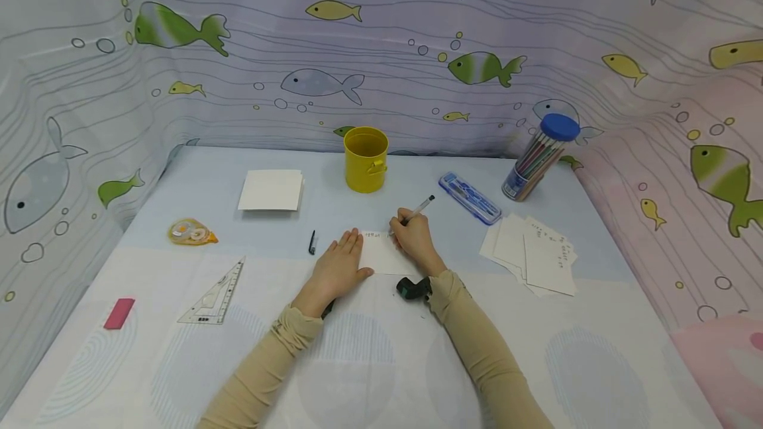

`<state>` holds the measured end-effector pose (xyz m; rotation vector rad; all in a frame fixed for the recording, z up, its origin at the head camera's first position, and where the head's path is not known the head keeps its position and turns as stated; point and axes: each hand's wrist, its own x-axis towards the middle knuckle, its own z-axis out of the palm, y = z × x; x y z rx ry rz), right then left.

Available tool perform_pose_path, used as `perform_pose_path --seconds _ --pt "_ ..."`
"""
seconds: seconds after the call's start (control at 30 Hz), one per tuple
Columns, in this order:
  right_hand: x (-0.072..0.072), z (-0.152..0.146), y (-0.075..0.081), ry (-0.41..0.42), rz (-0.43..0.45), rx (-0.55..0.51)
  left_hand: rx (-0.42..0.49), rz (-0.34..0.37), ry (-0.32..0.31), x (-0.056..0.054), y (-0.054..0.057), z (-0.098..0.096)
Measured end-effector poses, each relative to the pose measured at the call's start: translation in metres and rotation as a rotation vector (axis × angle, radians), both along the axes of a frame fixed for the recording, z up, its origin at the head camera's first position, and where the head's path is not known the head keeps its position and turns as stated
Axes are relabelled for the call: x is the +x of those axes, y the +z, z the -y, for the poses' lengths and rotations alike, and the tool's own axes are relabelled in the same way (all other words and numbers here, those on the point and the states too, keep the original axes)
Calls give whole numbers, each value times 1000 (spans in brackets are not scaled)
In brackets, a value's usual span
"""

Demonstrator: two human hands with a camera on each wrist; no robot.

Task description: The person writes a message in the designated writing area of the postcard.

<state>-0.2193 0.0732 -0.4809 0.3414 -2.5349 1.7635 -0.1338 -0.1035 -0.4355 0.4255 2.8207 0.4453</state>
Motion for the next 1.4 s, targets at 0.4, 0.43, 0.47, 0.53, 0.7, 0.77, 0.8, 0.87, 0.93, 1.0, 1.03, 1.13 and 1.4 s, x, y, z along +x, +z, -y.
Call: perform_pose_path --seconds 0.4,0.43,0.47,0.53,0.7,0.77,0.8,0.87,0.93,1.0,1.03,1.13,1.4 --pt "-3 0 -1 -4 3 54 -16 -3 -7 -3 0 0" --pt "-3 0 -1 -5 5 54 -18 -3 -7 -3 0 0" --pt "-3 0 -1 -7 6 54 -19 -2 -7 -3 0 0" --pt "-3 0 0 -10 7 56 -19 -2 -6 -3 -1 0" --pt "-3 0 1 -6 18 49 -28 -12 -10 -3 -1 1" --pt "-2 -1 1 -4 27 45 -29 -17 -13 -3 -1 0" --pt "-2 -1 2 -3 34 48 -28 -18 -14 -3 -1 0" --pt "-3 -1 2 -1 48 54 -27 -19 -14 -4 -1 0" --pt "-2 -1 2 3 59 51 -27 -16 -12 -4 -1 0" --pt "-1 -1 2 2 54 46 -28 -12 -11 -4 -1 0" --pt "2 1 6 -6 58 43 -29 -12 -10 -4 -1 0" --pt "6 2 13 -13 57 34 -25 -10 -10 -3 -2 0" --pt "-1 0 3 0 47 45 -27 -17 -15 -3 -2 1"
